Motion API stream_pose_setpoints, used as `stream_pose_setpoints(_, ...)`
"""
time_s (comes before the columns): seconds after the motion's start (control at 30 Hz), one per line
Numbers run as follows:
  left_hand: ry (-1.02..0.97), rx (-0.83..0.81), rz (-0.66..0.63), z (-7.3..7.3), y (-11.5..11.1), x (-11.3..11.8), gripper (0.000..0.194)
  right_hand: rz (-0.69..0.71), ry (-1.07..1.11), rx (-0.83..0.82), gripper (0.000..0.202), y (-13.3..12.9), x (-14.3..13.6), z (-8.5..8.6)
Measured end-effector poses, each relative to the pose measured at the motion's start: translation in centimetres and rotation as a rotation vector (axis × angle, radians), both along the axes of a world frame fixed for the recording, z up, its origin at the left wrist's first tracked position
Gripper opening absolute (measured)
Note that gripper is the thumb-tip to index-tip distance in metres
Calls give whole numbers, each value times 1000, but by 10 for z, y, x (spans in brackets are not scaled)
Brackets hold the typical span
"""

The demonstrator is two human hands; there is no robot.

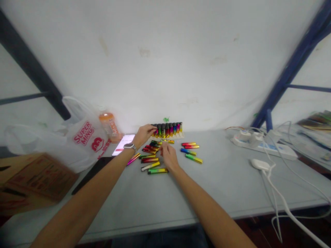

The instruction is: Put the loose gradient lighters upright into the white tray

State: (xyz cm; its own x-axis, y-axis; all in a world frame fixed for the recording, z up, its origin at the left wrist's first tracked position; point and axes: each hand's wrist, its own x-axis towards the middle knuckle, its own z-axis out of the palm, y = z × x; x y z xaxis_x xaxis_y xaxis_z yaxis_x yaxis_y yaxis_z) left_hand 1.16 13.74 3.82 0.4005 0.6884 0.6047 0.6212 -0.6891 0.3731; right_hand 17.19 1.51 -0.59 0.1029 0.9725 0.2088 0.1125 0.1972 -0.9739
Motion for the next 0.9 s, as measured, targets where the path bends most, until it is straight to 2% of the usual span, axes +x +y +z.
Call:
stream_pose_setpoints(0.13,118,113,64,0,-7,-1,29,-33,-140,61,41,2,2,-2)
stream_pose_setpoints(0.27,216,125,81,6,-18,-5,43,-83,-404,103,26,3,6,2)
stream_pose_setpoints(0.37,117,119,119,6,-34,-11,50,-51,-687,77,20,5,9,13)
stream_pose_setpoints(0.43,4,101,147,2,-49,-18,45,0,-878,85,20,9,10,23)
stream_pose_setpoints(0.53,-108,37,189,-11,-72,-29,31,86,-1110,76,25,21,5,38)
stream_pose_setpoints(0.67,-133,-119,298,-30,-94,-41,21,187,-1315,26,33,42,-8,55)
stream_pose_setpoints(0.77,-166,-243,306,-39,-100,-41,19,239,-1393,2,38,56,-14,64)
stream_pose_setpoints(0.9,-410,-399,292,-40,-100,-28,22,302,-1424,-55,33,69,-17,71)
